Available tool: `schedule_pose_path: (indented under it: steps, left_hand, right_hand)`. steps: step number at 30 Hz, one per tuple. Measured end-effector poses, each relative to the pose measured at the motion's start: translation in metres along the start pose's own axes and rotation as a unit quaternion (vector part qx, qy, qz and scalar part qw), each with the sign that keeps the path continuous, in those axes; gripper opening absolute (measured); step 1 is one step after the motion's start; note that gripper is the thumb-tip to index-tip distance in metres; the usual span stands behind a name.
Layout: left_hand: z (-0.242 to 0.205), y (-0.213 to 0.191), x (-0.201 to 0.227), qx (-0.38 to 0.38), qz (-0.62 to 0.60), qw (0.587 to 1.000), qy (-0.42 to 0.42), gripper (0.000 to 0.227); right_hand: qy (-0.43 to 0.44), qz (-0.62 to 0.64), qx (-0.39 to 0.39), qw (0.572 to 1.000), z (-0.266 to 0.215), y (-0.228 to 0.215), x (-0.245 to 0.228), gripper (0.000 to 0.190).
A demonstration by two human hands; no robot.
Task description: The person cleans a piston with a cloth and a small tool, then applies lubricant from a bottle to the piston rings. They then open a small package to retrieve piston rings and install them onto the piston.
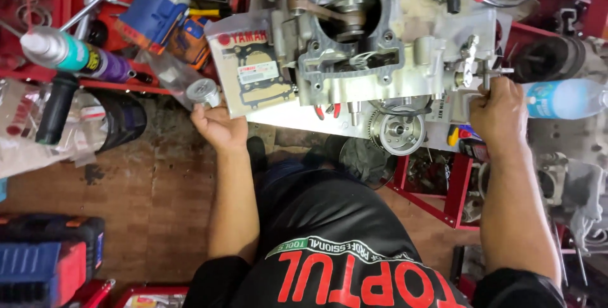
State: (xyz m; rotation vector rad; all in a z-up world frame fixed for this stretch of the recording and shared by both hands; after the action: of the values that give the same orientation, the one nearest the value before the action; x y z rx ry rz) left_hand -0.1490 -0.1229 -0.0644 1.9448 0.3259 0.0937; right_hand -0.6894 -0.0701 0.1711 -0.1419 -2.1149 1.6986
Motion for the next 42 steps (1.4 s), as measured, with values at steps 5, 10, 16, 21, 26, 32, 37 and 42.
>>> schedule_pose_path:
  steps: [5, 10, 16, 21, 26, 32, 37, 42]
  left_hand:
    - [0.003, 0.027, -0.018, -0.073, -0.012, 0.997, -0.021, 0.054]
    - [-0.001, 0.024, -0.023, -0.026, 0.0, 1.0, -0.008, 0.055]
    - [0.0, 0.028, -0.026, -0.027, 0.007, 1.0, 0.0, 0.057]
    - [-0.001, 0.037, -0.034, -0.094, 0.034, 0.995, -0.009, 0.055]
    - [0.0, 0.031, -0.042, -0.012, 0.021, 1.0, -0.005, 0.06]
    - [0.027, 0.015, -0.043, 0.007, 0.0, 1.0, 0.025, 0.045]
    - [0.03, 0.029, -0.043, 0.011, 0.039, 0.999, 0.028, 0.029]
    - [0.025, 0.026, -0.01, -0.096, 0.104, 0.99, -0.005, 0.053]
  right_hand:
    - [-0.06, 0.022, -0.006, 0.998, -0.01, -0.032, -0.03, 0.019]
    - [0.087, 0.102, -0.16, 0.978, -0.023, -0.063, -0.055, 0.024]
    - [0.1, 0.127, -0.158, 0.974, -0.019, -0.066, -0.055, 0.025]
    - [0.113, 0.137, -0.163, 0.971, -0.008, -0.064, -0.054, 0.024]
    - [0.066, 0.101, -0.14, 0.983, 0.012, -0.054, -0.046, 0.021]
    - [0.015, 0.077, -0.083, 0.993, 0.031, -0.048, -0.036, 0.022]
    - [-0.046, 0.098, -0.034, 0.994, 0.033, -0.043, -0.033, 0.02]
    - [-0.083, 0.083, 0.03, 0.993, 0.005, -0.03, -0.012, 0.027]
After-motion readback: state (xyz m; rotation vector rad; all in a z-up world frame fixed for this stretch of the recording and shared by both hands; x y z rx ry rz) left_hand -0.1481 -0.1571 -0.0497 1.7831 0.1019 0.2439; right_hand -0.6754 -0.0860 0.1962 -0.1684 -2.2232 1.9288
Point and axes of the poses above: each hand's wrist, its own z-axis towards the middle knuckle, its own y-axis out of the palm, x = y × z, the point moved 7 cm from there along z, towards the middle knuckle, and after that the axes turned 15 degrees about -z, right-handed, at the moved point
